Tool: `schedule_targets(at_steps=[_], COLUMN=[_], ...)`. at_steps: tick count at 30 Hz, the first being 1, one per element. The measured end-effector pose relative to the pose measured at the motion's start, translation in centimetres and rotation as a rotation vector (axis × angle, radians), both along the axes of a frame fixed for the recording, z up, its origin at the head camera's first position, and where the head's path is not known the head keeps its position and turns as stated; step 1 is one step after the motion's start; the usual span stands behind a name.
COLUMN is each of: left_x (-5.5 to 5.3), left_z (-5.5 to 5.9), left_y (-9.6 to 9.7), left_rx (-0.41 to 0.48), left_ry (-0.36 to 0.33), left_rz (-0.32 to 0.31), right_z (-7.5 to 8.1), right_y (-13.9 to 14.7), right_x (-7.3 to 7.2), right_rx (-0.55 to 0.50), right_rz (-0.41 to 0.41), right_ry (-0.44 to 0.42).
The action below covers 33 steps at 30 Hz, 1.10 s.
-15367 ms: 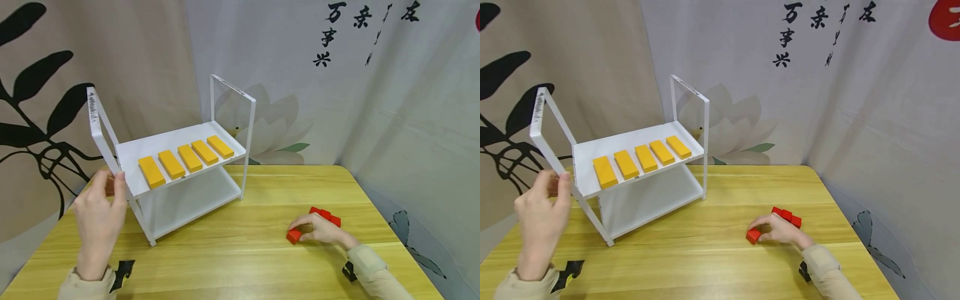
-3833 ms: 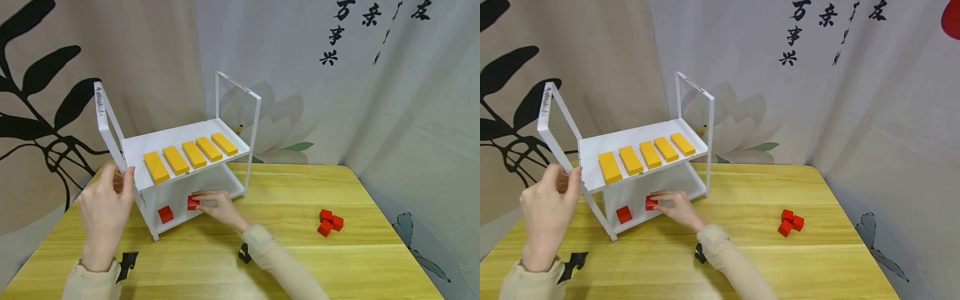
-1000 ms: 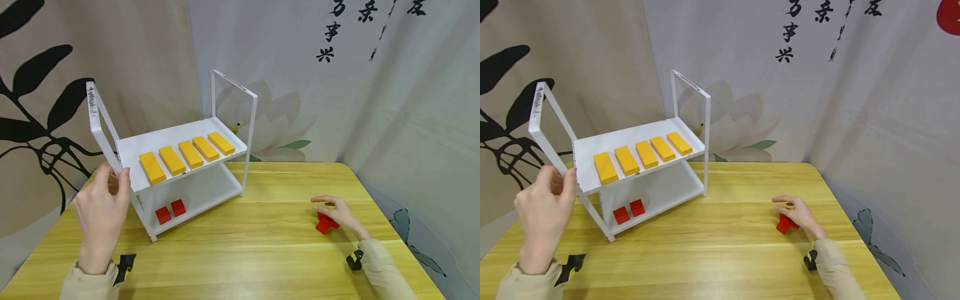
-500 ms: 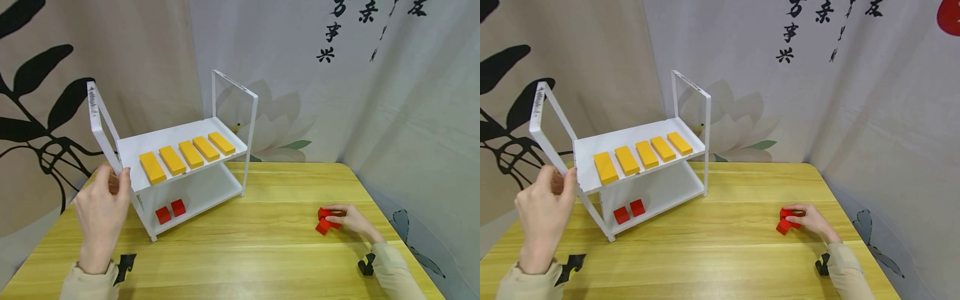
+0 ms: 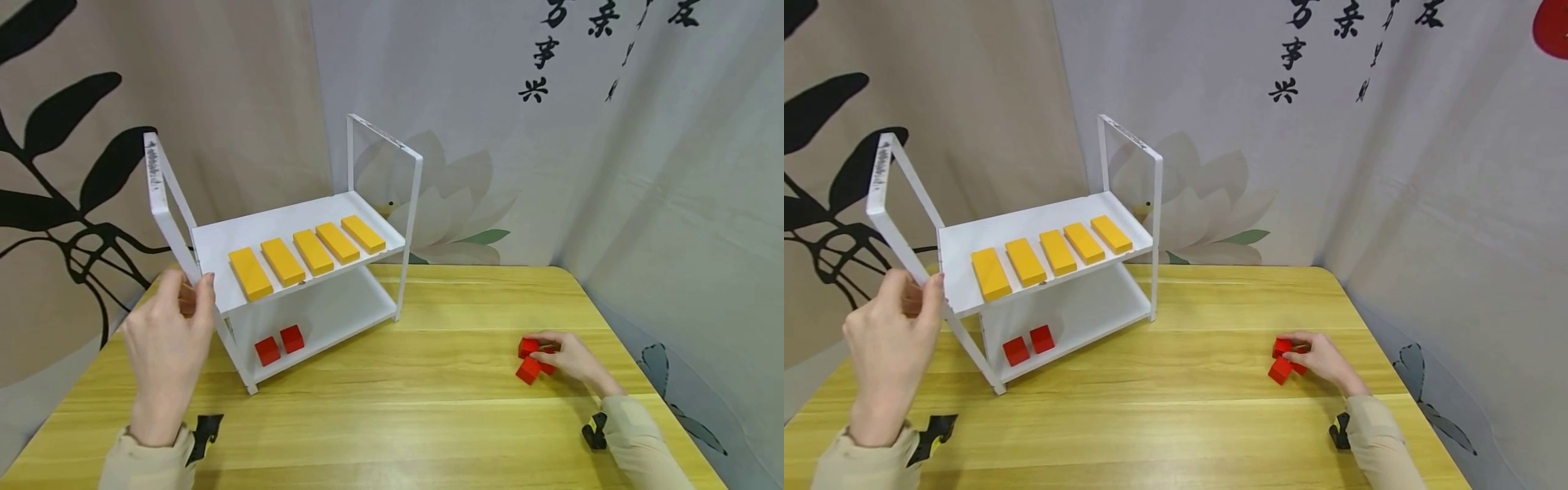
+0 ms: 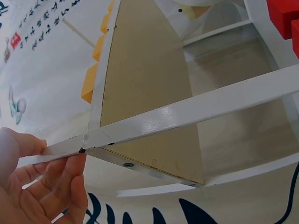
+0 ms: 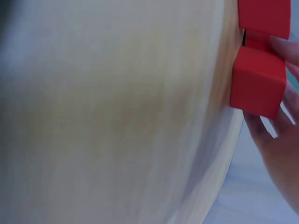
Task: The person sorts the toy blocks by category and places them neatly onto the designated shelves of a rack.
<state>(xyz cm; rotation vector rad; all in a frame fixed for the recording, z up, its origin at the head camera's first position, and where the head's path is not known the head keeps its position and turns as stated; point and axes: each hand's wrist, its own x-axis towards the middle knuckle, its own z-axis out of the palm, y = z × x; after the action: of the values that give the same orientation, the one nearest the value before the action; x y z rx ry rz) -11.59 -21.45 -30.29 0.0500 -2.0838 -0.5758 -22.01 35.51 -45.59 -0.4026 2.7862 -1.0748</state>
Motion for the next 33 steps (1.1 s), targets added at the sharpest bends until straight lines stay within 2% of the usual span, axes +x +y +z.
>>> schedule_targets(at_steps=[9, 17, 20, 27, 33], left_x=[0.0, 0.0, 0.0, 0.0, 0.0], left_z=[0.1, 0.1, 0.1, 0.1, 0.1], left_y=[0.1, 0.1, 0.1, 0.1, 0.1], left_rx=[-0.001, 0.0, 0.001, -0.013, -0.014], left_ry=[-0.005, 0.001, 0.003, 0.005, 0.006], left_rz=[0.004, 0.003, 0.003, 0.011, 0.006], right_z=[0.3, 1.3, 1.6, 2.3, 3.5], right_y=[-0.8, -2.1, -2.8, -4.8, -6.8], right_x=[-0.3, -0.4, -0.6, -1.3, -1.4], right_rx=[0.058, 0.031, 0.014, -0.03, -0.033], right_rz=[-0.038, -0.061, -0.051, 0.009, 0.022], right_ry=[0.105, 0.118, 0.144, 0.26, 0.306])
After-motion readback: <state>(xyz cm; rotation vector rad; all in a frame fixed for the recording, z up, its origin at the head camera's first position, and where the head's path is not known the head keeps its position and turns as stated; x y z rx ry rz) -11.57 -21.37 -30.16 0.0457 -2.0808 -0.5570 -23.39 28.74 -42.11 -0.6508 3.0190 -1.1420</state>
